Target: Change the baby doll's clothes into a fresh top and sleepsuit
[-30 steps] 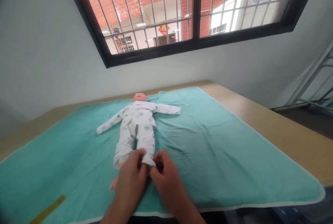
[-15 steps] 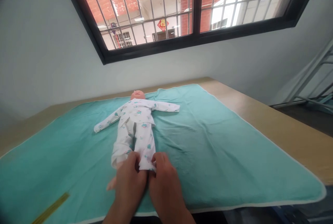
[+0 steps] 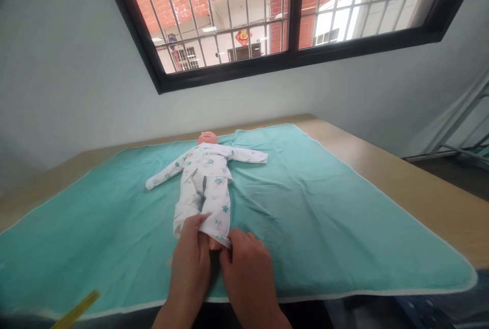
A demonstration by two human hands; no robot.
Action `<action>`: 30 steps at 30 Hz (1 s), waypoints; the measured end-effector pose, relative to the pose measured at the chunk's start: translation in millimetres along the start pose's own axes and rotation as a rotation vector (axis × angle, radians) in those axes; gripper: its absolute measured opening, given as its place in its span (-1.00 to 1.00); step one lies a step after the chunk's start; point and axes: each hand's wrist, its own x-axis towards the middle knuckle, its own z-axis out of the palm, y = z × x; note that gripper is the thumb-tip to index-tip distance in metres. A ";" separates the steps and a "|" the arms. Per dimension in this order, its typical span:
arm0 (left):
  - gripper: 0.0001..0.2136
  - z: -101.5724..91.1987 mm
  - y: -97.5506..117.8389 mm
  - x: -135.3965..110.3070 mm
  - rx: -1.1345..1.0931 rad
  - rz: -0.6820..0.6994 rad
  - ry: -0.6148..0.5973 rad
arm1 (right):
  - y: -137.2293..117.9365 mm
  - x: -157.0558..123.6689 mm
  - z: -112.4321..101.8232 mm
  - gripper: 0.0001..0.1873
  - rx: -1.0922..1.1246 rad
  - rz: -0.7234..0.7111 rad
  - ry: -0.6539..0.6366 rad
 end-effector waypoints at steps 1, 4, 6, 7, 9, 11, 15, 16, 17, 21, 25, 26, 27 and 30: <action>-0.75 -2.5 -1.0 -1.6 0.006 -0.004 0.009 | -1.3 -3.0 1.3 -0.90 0.015 0.003 -0.004; -0.75 -10.4 -3.6 -5.5 0.075 -0.027 0.015 | -4.9 -10.1 5.9 -0.90 0.115 -0.001 0.010; -0.75 -15.3 -5.6 -7.4 0.150 -0.020 0.001 | -6.5 -12.5 7.4 -0.89 0.164 -0.007 0.052; -0.75 -17.6 -6.7 -8.2 0.192 -0.004 -0.006 | -7.2 -13.1 7.3 -0.89 0.175 -0.007 0.076; -0.74 -22.1 -8.8 -10.0 0.273 0.034 -0.015 | -8.1 -14.3 5.7 -0.84 0.175 -0.022 0.118; -0.72 -26.5 -11.2 -13.2 0.344 0.058 -0.021 | -7.9 -16.5 3.3 -0.79 0.153 -0.065 0.135; -0.68 -34.6 -19.9 -29.0 0.439 0.100 -0.068 | -0.2 -26.3 -0.1 -0.72 0.099 -0.171 0.129; -0.68 -36.6 -23.4 -34.7 0.443 0.132 -0.097 | 3.2 -29.2 -0.8 -0.71 0.094 -0.194 0.123; -0.69 -38.6 -27.2 -40.2 0.432 0.170 -0.118 | 6.6 -31.9 -1.7 -0.70 0.096 -0.212 0.113; -0.74 -49.6 -42.5 -49.7 0.305 0.279 -0.021 | 11.0 -35.5 -11.0 -0.74 0.148 -0.257 0.088; -0.82 -60.3 -56.8 -26.8 0.270 0.163 0.080 | -10.9 -21.0 -23.6 -0.83 0.192 -0.331 0.032; -0.82 -61.4 -60.5 -18.1 0.260 0.117 0.068 | -19.2 -14.7 -25.0 -0.83 0.193 -0.357 0.007; -0.81 -61.8 -64.3 -9.4 0.246 0.077 0.053 | -27.7 -7.5 -25.2 -0.82 0.185 -0.380 -0.020; -0.76 -59.6 -72.9 13.1 0.204 0.021 0.019 | -50.0 17.8 -18.2 -0.82 0.087 -0.408 -0.089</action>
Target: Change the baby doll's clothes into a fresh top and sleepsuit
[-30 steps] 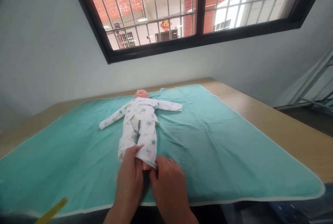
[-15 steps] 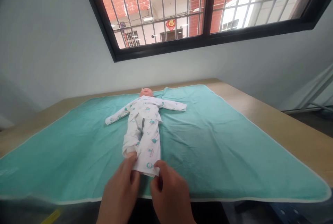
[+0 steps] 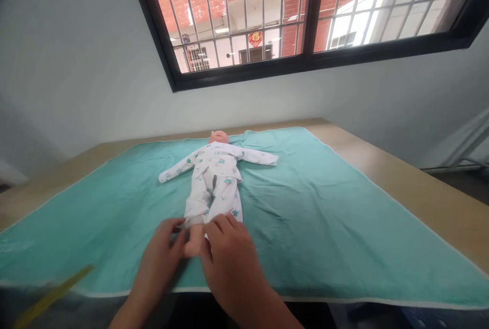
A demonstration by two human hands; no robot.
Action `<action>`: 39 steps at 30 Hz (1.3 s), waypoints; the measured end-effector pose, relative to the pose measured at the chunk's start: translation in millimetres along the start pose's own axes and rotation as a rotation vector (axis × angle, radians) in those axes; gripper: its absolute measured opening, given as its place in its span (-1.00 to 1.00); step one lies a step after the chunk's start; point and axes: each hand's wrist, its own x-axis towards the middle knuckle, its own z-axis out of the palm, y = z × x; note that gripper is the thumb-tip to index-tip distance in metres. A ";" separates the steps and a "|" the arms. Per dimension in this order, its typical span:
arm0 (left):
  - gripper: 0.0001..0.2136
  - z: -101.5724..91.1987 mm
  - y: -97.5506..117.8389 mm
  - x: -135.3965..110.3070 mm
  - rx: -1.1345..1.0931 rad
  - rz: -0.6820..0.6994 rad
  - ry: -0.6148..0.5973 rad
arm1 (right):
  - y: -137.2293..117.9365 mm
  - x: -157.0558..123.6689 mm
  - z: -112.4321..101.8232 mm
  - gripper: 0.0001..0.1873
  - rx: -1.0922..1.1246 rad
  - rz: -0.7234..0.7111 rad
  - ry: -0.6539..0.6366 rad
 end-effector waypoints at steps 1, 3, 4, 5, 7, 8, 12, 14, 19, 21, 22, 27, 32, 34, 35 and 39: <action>-0.75 1.5 -1.2 5.5 -0.005 -0.019 -0.005 | -1.2 10.6 3.5 -0.83 -0.050 0.008 -0.037; -0.74 3.4 -1.1 13.7 0.000 -0.062 -0.047 | -1.4 29.9 10.6 -0.85 -0.174 0.033 -0.124; -0.75 3.7 -0.1 16.4 0.006 -0.084 -0.077 | -1.0 37.9 13.7 -0.85 -0.234 0.040 -0.165; -0.77 3.6 1.3 18.3 0.013 -0.105 -0.106 | -0.6 44.7 16.2 -0.84 -0.284 0.048 -0.203; -0.80 2.7 4.5 19.7 0.026 -0.131 -0.139 | -0.1 53.9 20.3 -0.83 -0.353 0.060 -0.252; -0.81 2.1 5.9 19.2 0.028 -0.138 -0.134 | 0.0 56.4 22.1 -0.82 -0.372 0.068 -0.263; -0.80 0.5 10.7 12.5 -0.019 -0.131 -0.070 | 2.4 55.8 31.5 -0.80 -0.371 0.100 -0.211; -0.81 -0.4 12.8 8.8 -0.078 -0.123 -0.026 | 4.8 52.6 35.6 -0.84 -0.320 0.093 -0.151; -0.79 -4.4 17.8 4.3 -0.204 -0.187 0.023 | 4.6 44.3 29.5 -0.88 -0.022 0.067 -0.081; -0.74 -5.7 19.5 2.9 -0.247 -0.174 0.033 | 0.7 40.1 22.4 -0.89 0.150 0.063 -0.072; -0.72 -6.0 20.3 2.1 -0.261 -0.143 0.040 | -1.6 37.9 19.2 -0.92 0.223 0.049 -0.069; -0.66 -4.8 20.7 -0.9 -0.232 0.007 0.064 | -8.4 26.6 15.1 -0.84 0.360 -0.037 -0.080; -0.66 -1.9 17.5 -5.8 -0.194 -0.141 0.159 | -7.2 14.7 27.5 -0.85 0.251 -0.019 -0.030; -0.66 -1.8 18.5 -9.9 -0.225 -0.235 0.181 | -8.4 10.8 33.8 -0.87 0.145 -0.034 0.023; -0.66 -2.3 19.6 -12.0 -0.256 -0.289 0.184 | -9.5 9.3 36.6 -0.88 0.087 -0.042 0.038; -0.68 -8.0 25.2 -17.6 -0.424 -0.504 0.178 | -15.6 8.2 41.9 -0.90 -0.087 -0.010 0.016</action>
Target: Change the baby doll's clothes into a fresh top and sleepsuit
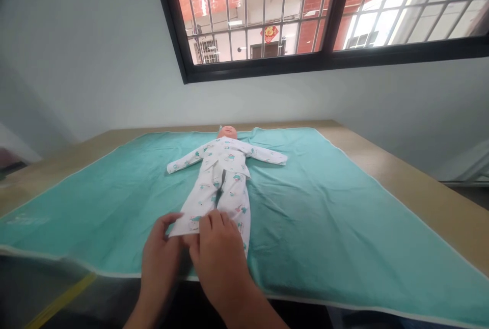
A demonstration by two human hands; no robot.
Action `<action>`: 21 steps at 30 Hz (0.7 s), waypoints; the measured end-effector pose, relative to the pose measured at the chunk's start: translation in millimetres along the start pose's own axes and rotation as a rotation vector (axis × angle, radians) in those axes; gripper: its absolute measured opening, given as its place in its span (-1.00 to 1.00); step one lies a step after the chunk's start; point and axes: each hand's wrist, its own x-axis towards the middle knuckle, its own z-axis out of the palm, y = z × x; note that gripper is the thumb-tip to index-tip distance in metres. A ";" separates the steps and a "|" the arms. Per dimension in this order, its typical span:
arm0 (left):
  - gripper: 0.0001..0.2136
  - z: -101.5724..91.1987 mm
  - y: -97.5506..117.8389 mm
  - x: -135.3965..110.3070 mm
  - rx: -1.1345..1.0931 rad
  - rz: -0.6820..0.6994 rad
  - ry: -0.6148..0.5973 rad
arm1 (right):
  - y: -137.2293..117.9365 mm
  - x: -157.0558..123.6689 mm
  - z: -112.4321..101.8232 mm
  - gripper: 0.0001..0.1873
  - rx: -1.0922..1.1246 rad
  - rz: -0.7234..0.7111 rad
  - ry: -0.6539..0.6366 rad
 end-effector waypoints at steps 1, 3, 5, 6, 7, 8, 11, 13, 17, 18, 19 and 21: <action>-0.68 -1.4 1.5 -0.7 -0.041 -0.035 0.007 | -1.0 0.7 -0.2 -0.92 -0.024 0.009 -0.016; -0.71 -3.6 3.7 -0.8 -0.117 -0.072 0.020 | -1.6 2.1 -1.0 -0.96 -0.056 0.007 -0.052; -0.73 -5.1 4.0 0.3 -0.160 -0.077 0.005 | -0.4 2.5 -0.8 -0.96 -0.082 0.000 -0.081; -0.73 -5.7 3.2 1.2 -0.160 -0.071 -0.010 | 0.7 2.1 -0.2 -0.95 -0.092 0.003 -0.091; -0.74 -6.5 1.7 2.2 -0.138 -0.056 -0.024 | 2.0 1.3 0.7 -0.95 -0.098 0.007 -0.095; -0.76 -7.6 -0.6 3.4 -0.095 -0.027 -0.030 | 3.4 0.3 1.6 -0.94 -0.094 0.008 -0.091; -0.81 -14.4 -11.8 7.8 0.125 0.162 0.006 | 8.2 -2.8 2.9 -0.92 -0.027 -0.001 -0.060; -0.83 -21.2 -21.0 10.9 0.279 0.371 0.035 | 11.3 -4.2 2.1 -0.90 0.035 -0.019 -0.050; -0.84 -35.6 -35.6 15.1 0.531 0.850 0.106 | 17.2 -6.7 -1.0 -0.90 0.091 -0.106 -0.086; -0.83 -39.0 -38.0 15.5 0.601 0.934 0.124 | 18.9 -7.9 -2.0 -0.90 0.091 -0.137 -0.103; -0.82 -42.2 -40.0 15.6 0.666 0.998 0.133 | 20.9 -9.3 -3.1 -0.91 0.085 -0.173 -0.123; -0.80 -48.7 -43.3 14.8 0.751 1.091 0.105 | 26.1 -12.9 -5.8 -0.94 0.054 -0.266 -0.167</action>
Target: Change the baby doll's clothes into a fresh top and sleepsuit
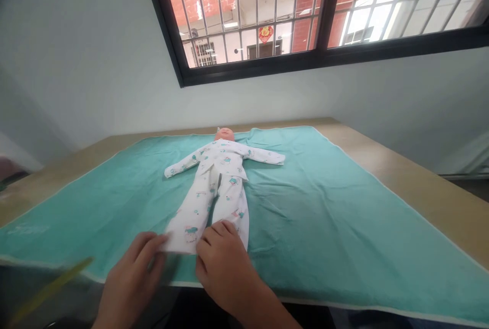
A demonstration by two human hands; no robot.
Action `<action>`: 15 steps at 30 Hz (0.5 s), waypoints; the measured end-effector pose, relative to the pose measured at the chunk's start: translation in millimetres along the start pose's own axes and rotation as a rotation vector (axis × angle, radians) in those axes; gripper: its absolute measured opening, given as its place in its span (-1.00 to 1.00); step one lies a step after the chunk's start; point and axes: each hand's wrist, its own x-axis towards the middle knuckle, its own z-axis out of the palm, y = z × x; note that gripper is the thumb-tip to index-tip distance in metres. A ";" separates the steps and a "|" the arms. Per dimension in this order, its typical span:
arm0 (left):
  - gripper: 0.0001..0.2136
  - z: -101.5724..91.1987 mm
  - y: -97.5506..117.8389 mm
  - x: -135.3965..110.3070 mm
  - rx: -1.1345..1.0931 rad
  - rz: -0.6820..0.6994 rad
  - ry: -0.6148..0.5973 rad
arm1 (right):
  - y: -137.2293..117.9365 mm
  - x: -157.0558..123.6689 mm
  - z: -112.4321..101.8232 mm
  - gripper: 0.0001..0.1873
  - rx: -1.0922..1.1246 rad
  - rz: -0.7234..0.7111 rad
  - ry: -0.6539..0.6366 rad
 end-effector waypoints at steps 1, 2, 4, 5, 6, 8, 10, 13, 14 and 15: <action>-0.79 -2.0 -1.6 -2.4 -0.001 0.047 -0.020 | 2.4 -3.0 -1.4 -0.97 -0.024 -0.047 -0.024; -0.78 -4.2 -2.8 -4.6 -0.017 0.086 -0.037 | 5.1 -6.1 -2.9 -0.98 -0.051 -0.089 -0.042; -0.81 -8.8 -3.6 -7.2 -0.069 0.136 -0.063 | 10.9 -11.4 -6.7 -0.91 -0.104 -0.144 -0.062; -0.83 -11.1 -2.9 -6.8 -0.098 0.142 -0.069 | 13.5 -13.3 -9.1 -0.88 -0.126 -0.158 -0.065; -0.83 -13.0 -1.2 -4.6 -0.124 0.137 -0.060 | 15.8 -14.3 -11.8 -0.85 -0.140 -0.168 -0.065; -0.85 -14.7 5.7 6.3 -0.172 0.108 -0.029 | 18.1 -13.8 -18.1 -0.81 -0.141 -0.174 -0.041; -0.87 -11.3 17.1 25.9 -0.207 0.079 -0.009 | 17.6 -10.7 -24.1 -0.80 -0.103 -0.143 0.028; -0.79 6.0 36.5 63.3 -0.224 0.083 -0.076 | 14.6 -6.6 -27.0 -0.78 -0.030 -0.064 0.112; -0.76 14.1 41.9 74.4 -0.208 0.091 -0.114 | 14.2 -7.0 -25.3 -0.77 -0.018 -0.065 0.102; -0.73 22.5 46.3 83.1 -0.178 0.093 -0.152 | 14.5 -8.9 -22.3 -0.77 -0.016 -0.080 0.083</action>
